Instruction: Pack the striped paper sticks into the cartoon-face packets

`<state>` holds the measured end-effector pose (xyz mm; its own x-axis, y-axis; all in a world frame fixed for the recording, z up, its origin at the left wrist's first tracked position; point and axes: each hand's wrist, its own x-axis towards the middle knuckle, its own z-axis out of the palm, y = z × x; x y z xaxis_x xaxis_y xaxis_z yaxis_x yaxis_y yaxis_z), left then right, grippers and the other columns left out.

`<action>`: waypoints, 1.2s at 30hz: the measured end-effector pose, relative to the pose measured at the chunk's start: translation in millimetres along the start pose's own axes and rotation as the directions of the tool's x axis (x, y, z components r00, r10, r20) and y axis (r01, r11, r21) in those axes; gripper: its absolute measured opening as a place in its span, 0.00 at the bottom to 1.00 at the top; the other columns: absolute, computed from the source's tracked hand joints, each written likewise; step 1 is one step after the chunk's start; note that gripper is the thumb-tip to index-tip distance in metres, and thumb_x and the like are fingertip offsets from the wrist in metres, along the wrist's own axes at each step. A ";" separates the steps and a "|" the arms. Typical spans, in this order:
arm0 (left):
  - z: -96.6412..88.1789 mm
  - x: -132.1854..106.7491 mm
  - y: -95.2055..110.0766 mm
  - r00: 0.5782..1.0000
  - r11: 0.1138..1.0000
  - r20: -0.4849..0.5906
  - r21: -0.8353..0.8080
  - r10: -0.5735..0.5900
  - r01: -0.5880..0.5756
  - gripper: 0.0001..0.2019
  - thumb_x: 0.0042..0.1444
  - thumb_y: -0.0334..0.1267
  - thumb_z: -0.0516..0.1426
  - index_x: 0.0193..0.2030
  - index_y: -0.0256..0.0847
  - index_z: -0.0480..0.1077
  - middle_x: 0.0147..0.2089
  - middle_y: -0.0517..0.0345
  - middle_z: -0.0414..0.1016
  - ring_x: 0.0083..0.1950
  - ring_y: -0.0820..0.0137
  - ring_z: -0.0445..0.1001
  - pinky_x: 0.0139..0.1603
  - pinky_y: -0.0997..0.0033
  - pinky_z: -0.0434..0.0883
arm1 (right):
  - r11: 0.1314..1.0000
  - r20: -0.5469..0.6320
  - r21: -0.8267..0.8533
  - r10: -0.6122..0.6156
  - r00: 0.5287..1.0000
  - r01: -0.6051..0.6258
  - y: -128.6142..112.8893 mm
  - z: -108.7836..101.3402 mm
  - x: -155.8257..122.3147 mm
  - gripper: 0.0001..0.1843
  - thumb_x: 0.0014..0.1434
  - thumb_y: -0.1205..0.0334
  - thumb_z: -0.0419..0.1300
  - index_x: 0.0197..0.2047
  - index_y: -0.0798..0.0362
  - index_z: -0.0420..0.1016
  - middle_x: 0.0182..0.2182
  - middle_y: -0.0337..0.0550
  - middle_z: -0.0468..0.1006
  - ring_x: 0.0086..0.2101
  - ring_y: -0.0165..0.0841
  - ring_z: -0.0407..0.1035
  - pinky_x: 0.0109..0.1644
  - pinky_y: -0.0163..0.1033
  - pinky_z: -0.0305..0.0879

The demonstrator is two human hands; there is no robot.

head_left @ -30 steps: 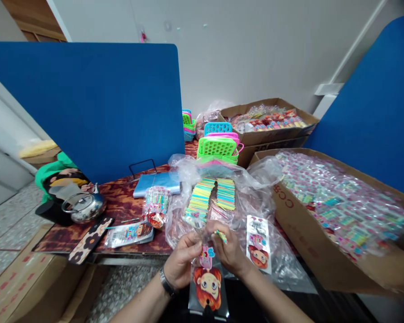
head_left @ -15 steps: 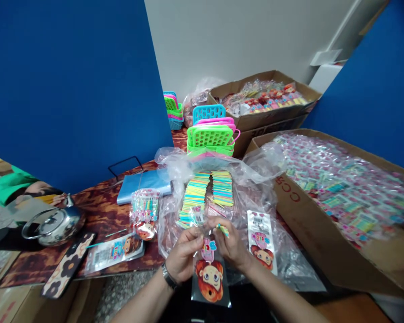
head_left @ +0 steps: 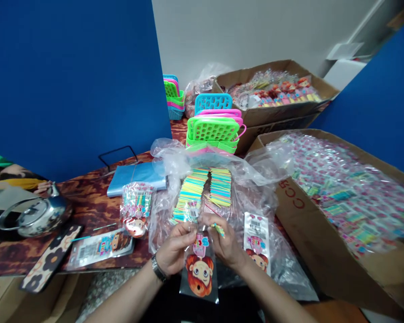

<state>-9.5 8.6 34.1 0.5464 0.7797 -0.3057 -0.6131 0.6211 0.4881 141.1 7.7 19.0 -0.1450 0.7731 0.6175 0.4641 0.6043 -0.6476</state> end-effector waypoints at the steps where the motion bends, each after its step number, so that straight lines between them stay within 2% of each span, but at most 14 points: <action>1: -0.3 0.6 0.6 1.000 1.000 0.002 -0.007 0.000 0.000 0.06 0.43 0.30 0.65 0.29 0.32 0.72 0.26 0.56 0.76 0.27 0.74 0.74 0.31 0.77 0.70 | 1.000 0.008 0.006 0.000 1.000 0.000 1.5 0.4 0.7 0.09 0.63 0.67 0.44 0.46 0.50 0.59 0.36 0.45 0.74 0.40 0.33 0.70 0.42 0.39 0.69; 9: -0.1 4.7 7.1 1.000 1.000 0.011 -0.005 0.020 -0.020 0.06 0.44 0.30 0.64 0.31 0.32 0.74 0.28 0.54 0.77 0.29 0.73 0.75 0.32 0.77 0.70 | 1.000 -0.009 0.014 -0.014 1.000 0.014 7.2 5.2 9.0 0.09 0.63 0.66 0.43 0.46 0.51 0.59 0.36 0.46 0.73 0.40 0.33 0.71 0.42 0.40 0.70; 14: -4.1 6.2 3.9 0.999 0.999 -0.016 -0.017 0.029 -0.030 0.06 0.45 0.30 0.64 0.31 0.33 0.74 0.28 0.55 0.77 0.28 0.74 0.74 0.32 0.78 0.70 | 0.999 0.011 0.041 -0.011 1.000 0.011 9.6 6.2 7.7 0.09 0.63 0.66 0.44 0.46 0.51 0.59 0.36 0.45 0.74 0.39 0.33 0.71 0.42 0.39 0.70; 20: -3.3 7.8 1.9 1.000 1.000 0.012 0.008 0.028 -0.028 0.06 0.45 0.31 0.63 0.32 0.32 0.73 0.26 0.54 0.76 0.29 0.73 0.74 0.33 0.76 0.69 | 0.999 0.015 0.016 -0.029 0.999 0.029 14.0 6.8 4.7 0.10 0.62 0.68 0.45 0.46 0.51 0.59 0.37 0.46 0.73 0.40 0.33 0.71 0.43 0.39 0.70; 26: -4.9 7.9 2.7 0.998 1.000 -0.053 0.014 0.023 -0.022 0.07 0.43 0.32 0.65 0.30 0.33 0.72 0.26 0.56 0.75 0.27 0.73 0.73 0.32 0.76 0.68 | 0.999 -0.003 0.007 -0.041 0.999 0.041 13.6 7.4 5.3 0.10 0.60 0.70 0.46 0.45 0.51 0.60 0.35 0.45 0.74 0.40 0.33 0.71 0.42 0.39 0.70; 36: -6.5 7.3 -2.1 0.994 0.999 -0.107 0.038 0.008 -0.004 0.10 0.41 0.33 0.66 0.27 0.34 0.69 0.24 0.59 0.73 0.25 0.75 0.71 0.29 0.76 0.65 | 0.999 0.037 -0.037 -0.017 0.999 0.019 12.5 2.5 6.0 0.12 0.60 0.70 0.47 0.47 0.49 0.59 0.37 0.46 0.75 0.39 0.35 0.72 0.38 0.41 0.71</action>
<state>-7.8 13.5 25.5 0.4773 0.7886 -0.3877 -0.5932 0.6146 0.5199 143.8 20.4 13.5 -0.1849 0.7690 0.6120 0.4933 0.6112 -0.6189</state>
